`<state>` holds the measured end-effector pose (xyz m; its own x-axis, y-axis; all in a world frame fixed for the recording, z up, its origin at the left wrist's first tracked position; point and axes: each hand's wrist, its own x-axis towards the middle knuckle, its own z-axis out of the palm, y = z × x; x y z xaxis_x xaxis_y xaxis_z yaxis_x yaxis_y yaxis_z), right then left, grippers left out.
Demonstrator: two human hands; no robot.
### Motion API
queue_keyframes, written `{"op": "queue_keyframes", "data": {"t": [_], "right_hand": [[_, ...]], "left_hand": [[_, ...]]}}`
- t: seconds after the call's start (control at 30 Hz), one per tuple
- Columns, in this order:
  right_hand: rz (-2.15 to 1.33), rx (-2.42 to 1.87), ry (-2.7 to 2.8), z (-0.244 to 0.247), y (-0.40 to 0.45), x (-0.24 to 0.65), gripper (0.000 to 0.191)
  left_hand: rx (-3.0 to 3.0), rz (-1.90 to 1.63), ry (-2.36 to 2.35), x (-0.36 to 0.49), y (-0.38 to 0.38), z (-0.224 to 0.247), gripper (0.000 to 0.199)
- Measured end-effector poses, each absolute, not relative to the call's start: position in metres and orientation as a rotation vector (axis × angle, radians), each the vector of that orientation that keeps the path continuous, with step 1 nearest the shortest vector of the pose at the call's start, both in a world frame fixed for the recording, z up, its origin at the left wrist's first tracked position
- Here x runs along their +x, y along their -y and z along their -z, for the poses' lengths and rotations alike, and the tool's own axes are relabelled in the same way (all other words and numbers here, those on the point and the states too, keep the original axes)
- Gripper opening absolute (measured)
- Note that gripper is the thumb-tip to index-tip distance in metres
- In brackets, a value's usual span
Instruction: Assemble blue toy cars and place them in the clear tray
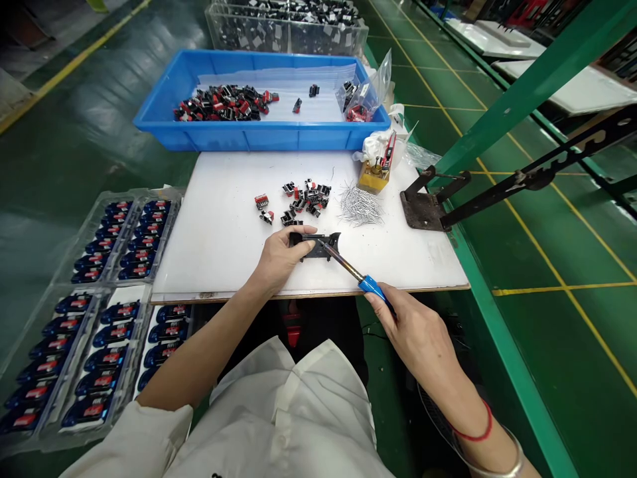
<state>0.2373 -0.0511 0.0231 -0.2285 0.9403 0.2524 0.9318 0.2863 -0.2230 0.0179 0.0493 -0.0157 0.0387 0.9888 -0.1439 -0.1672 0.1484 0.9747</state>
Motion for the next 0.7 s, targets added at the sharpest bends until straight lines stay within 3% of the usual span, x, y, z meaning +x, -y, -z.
{"op": "queue_keyframes", "data": {"t": [0.23,0.47,0.7], "right_hand": [[-0.207,-1.757,1.995,-0.034,0.055,0.247,0.062],[-0.875,-1.749,1.390,-0.038,0.041,0.239,0.049],[-1.272,-1.499,1.117,-0.023,0.004,0.212,0.054]], "left_hand": [[1.003,-1.150,-1.133,0.017,-0.050,0.018,0.025],[1.170,-1.159,-1.168,0.015,-0.044,0.013,0.026],[1.798,-1.338,-1.068,0.017,-0.021,0.011,0.027]]}}
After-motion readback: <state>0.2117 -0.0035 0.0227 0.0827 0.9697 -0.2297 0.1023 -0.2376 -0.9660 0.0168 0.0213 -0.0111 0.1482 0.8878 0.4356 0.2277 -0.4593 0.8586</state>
